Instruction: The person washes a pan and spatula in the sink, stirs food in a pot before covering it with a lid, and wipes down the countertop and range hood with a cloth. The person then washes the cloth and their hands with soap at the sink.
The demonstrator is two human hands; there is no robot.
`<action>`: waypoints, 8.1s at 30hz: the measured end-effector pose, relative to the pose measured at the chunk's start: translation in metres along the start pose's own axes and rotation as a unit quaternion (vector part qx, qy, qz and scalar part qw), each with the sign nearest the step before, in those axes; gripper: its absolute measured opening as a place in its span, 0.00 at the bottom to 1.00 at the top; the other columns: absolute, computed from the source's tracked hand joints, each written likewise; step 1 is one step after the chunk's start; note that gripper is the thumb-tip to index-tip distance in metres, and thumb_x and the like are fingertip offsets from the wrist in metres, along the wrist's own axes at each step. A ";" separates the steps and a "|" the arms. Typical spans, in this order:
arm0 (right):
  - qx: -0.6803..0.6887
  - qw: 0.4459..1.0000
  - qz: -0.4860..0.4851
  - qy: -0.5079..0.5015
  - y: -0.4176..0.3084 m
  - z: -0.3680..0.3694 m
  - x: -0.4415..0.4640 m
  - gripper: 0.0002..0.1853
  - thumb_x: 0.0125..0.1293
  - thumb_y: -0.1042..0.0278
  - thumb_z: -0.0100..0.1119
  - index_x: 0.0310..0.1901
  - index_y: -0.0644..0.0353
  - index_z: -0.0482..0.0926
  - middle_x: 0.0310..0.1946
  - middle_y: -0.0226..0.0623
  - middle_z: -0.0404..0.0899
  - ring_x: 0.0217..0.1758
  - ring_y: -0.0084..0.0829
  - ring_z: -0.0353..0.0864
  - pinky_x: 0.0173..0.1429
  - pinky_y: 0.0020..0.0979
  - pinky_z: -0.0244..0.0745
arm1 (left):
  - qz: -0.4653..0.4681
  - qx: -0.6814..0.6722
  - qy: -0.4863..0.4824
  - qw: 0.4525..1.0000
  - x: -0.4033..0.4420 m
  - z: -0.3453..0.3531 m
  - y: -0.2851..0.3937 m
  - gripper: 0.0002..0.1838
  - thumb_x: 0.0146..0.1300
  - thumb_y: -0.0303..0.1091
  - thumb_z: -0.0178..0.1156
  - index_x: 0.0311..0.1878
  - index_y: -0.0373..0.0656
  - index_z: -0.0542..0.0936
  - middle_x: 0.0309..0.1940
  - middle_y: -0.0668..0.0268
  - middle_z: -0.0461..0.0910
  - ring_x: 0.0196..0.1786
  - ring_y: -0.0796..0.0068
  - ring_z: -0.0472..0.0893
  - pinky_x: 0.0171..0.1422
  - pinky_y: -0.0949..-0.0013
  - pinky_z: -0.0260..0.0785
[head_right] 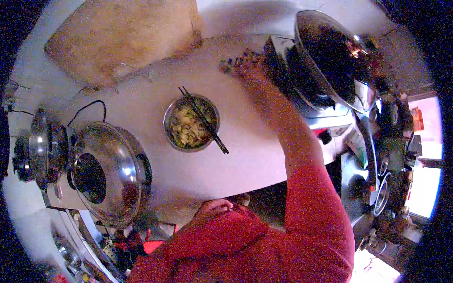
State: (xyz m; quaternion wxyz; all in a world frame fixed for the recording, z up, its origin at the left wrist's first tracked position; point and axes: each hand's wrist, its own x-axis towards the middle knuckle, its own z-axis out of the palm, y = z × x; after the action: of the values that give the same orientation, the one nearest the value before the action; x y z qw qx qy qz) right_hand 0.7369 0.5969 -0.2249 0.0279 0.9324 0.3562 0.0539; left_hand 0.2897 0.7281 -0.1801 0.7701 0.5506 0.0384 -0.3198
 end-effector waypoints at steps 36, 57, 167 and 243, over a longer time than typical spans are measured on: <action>0.444 0.680 0.420 0.404 0.068 -0.150 -0.650 0.13 0.54 0.77 0.48 0.44 0.61 0.73 0.42 0.37 0.72 0.49 0.33 0.69 0.57 0.29 0.61 | -0.244 -0.246 0.043 0.937 0.039 0.274 -0.113 0.10 0.65 0.34 0.42 0.46 0.41 0.69 0.18 0.74 0.61 0.19 0.82 0.60 0.22 0.76 0.55; 0.160 0.980 0.078 0.093 -0.175 -0.065 -0.292 0.38 0.47 0.55 0.59 0.61 0.54 0.58 0.54 0.42 0.63 0.60 0.40 0.57 0.60 0.44 0.52 | 0.082 0.019 0.227 0.970 -0.044 0.128 -0.095 0.11 0.56 0.26 0.52 0.43 0.37 0.75 0.28 0.67 0.74 0.29 0.74 0.73 0.33 0.74 0.68; 0.818 0.043 0.255 0.513 0.224 -0.144 -1.193 0.11 0.60 0.68 0.47 0.41 0.64 0.72 0.39 0.37 0.75 0.42 0.33 0.74 0.46 0.32 0.71 | 0.074 0.273 -0.090 0.955 0.285 1.000 -0.314 0.09 0.57 0.37 0.50 0.35 0.43 0.73 0.28 0.60 0.78 0.31 0.64 0.78 0.35 0.61 0.68; 0.644 0.593 0.462 0.144 0.112 -0.225 -0.818 0.18 0.59 0.64 0.55 0.50 0.59 0.69 0.35 0.33 0.75 0.37 0.26 0.74 0.40 0.26 0.72 | 0.355 0.280 -0.002 0.892 0.184 0.490 -0.018 0.38 0.41 0.32 0.66 0.59 0.43 0.61 0.55 0.49 0.60 0.55 0.56 0.66 0.57 0.60 0.61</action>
State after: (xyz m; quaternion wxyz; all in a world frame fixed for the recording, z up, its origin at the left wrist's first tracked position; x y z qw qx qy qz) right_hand 0.1783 -0.0292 -0.0578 -0.6602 0.7274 -0.1806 -0.0499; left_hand 0.2819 0.2146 -0.0793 0.6462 0.7198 -0.2525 -0.0241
